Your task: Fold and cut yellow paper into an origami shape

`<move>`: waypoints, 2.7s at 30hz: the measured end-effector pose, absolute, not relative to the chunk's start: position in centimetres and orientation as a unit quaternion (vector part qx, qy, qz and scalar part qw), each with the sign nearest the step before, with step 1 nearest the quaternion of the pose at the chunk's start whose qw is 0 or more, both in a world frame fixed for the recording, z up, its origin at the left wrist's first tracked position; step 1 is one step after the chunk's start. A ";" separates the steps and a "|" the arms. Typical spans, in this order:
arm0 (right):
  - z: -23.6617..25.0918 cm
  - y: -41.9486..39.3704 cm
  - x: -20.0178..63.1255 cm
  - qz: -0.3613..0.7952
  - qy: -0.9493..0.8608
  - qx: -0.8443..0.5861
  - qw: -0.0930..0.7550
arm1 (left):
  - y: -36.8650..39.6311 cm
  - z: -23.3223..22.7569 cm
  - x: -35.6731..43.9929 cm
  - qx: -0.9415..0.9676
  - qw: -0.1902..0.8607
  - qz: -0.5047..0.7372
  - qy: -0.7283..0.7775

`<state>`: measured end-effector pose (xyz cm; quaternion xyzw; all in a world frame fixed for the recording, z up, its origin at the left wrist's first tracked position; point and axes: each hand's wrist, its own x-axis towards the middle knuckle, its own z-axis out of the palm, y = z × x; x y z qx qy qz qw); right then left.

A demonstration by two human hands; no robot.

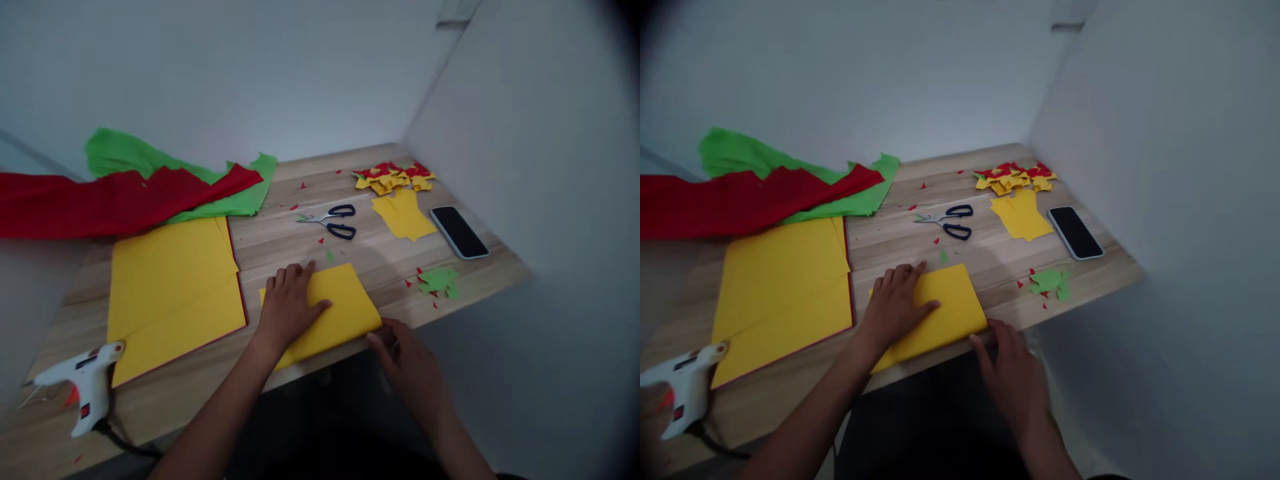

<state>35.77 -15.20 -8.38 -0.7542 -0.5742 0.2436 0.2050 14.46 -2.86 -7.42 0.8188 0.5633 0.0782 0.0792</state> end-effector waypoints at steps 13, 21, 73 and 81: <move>-8.6 -14.9 34.7 0.319 -0.469 -0.666 0.485 | -7.7 -6.8 14.5 0.751 0.202 0.174 0.604; -1.5 -14.2 37.3 0.411 -0.604 -0.465 0.500 | -10.2 -0.3 15.1 0.639 0.464 0.394 0.470; -5.5 5.6 32.9 0.368 -0.626 -0.465 0.507 | 2.8 -2.8 12.0 0.355 0.583 0.509 0.524; 0.5 7.9 32.7 0.300 -0.669 -0.486 0.475 | 4.9 1.3 12.4 0.387 0.576 0.540 0.475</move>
